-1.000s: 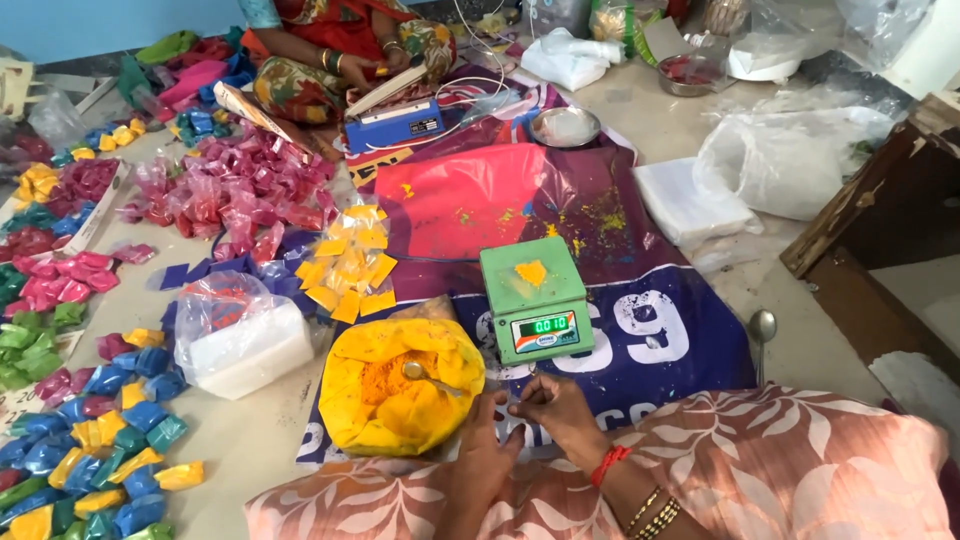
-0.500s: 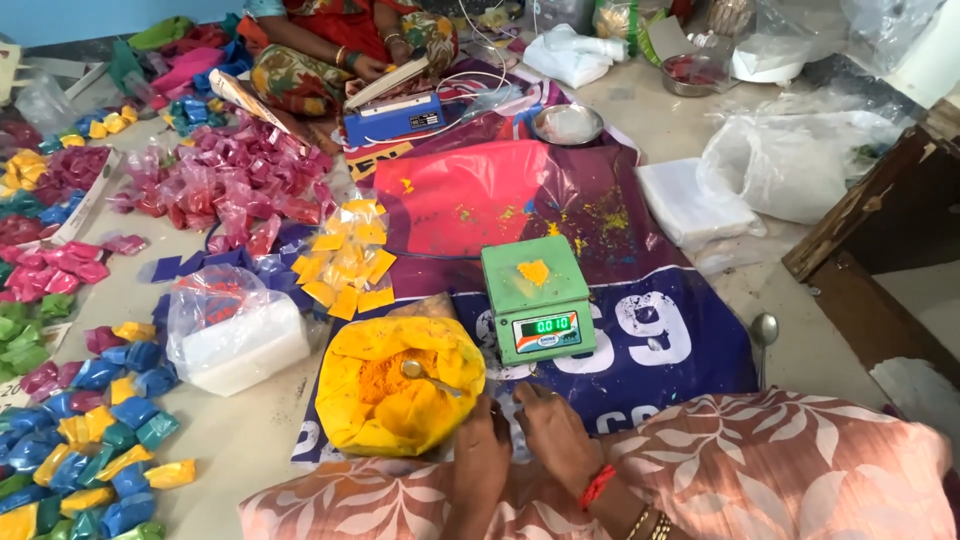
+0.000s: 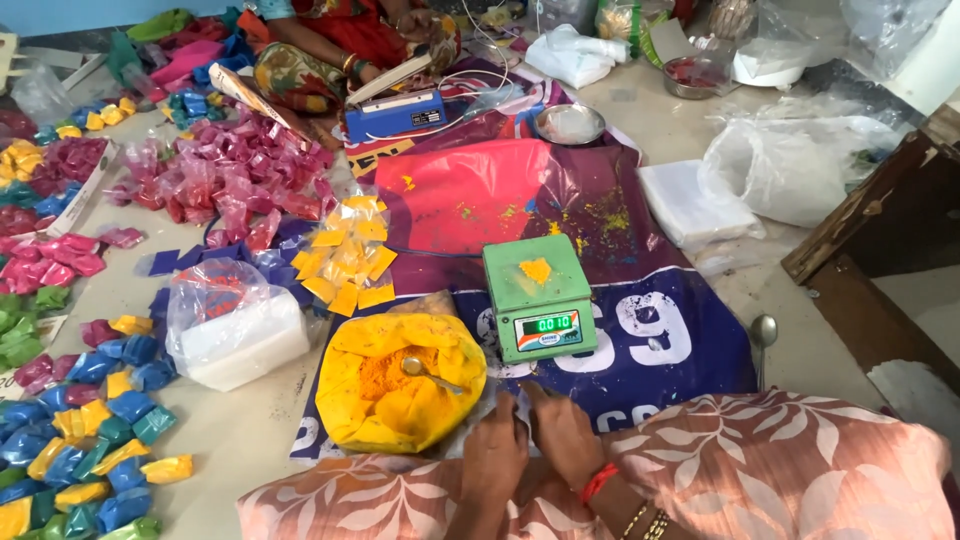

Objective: The person weighs and fills small packets with yellow powder using a digital scale and a spoon.

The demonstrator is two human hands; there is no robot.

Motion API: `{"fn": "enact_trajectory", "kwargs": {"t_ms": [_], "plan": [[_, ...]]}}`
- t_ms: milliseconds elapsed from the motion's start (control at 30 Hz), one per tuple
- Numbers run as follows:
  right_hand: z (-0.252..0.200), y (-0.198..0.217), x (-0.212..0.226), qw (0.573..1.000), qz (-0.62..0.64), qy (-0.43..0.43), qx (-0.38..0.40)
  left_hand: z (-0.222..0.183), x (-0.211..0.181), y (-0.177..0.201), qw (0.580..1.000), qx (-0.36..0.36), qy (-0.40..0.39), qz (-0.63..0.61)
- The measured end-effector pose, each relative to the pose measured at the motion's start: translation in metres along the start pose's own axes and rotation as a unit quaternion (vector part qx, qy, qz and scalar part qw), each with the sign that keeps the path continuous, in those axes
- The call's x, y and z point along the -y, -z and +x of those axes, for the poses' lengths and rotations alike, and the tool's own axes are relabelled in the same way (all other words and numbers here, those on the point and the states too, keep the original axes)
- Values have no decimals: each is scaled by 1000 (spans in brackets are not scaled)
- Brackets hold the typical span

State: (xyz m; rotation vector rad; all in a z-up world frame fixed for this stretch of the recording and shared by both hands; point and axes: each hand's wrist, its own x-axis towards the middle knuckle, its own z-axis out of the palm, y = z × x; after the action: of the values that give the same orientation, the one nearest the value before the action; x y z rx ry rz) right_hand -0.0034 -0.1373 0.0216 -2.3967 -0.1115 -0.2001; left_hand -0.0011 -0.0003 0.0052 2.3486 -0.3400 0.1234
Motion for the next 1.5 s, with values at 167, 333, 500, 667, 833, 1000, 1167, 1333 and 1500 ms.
{"fn": "enact_trajectory", "kwargs": {"t_ms": [167,333,500,667,833,1000,1167,1333,1500], "plan": [[-2,3,7,996,-87,-7,5,0,2,-1,998,20,15,53],[8,7,-14,999,38,-29,3,-7,-6,3,994,75,-17,-78],[22,19,-17,986,108,-113,65,0,-19,25,987,49,-134,-75],[23,8,-44,976,138,-119,122,-2,-27,37,985,49,-152,-63],[26,16,-34,937,275,-161,141,5,-15,24,988,47,-139,-52],[35,29,-24,921,300,-194,154,13,-16,29,994,54,-40,-91],[43,37,-15,927,276,-197,160,18,-1,18,993,35,-52,-101],[46,31,-22,950,212,-161,163,20,-13,34,994,61,-29,-82],[46,43,14,990,25,-73,122,19,-3,21,992,30,-91,-84]]}}
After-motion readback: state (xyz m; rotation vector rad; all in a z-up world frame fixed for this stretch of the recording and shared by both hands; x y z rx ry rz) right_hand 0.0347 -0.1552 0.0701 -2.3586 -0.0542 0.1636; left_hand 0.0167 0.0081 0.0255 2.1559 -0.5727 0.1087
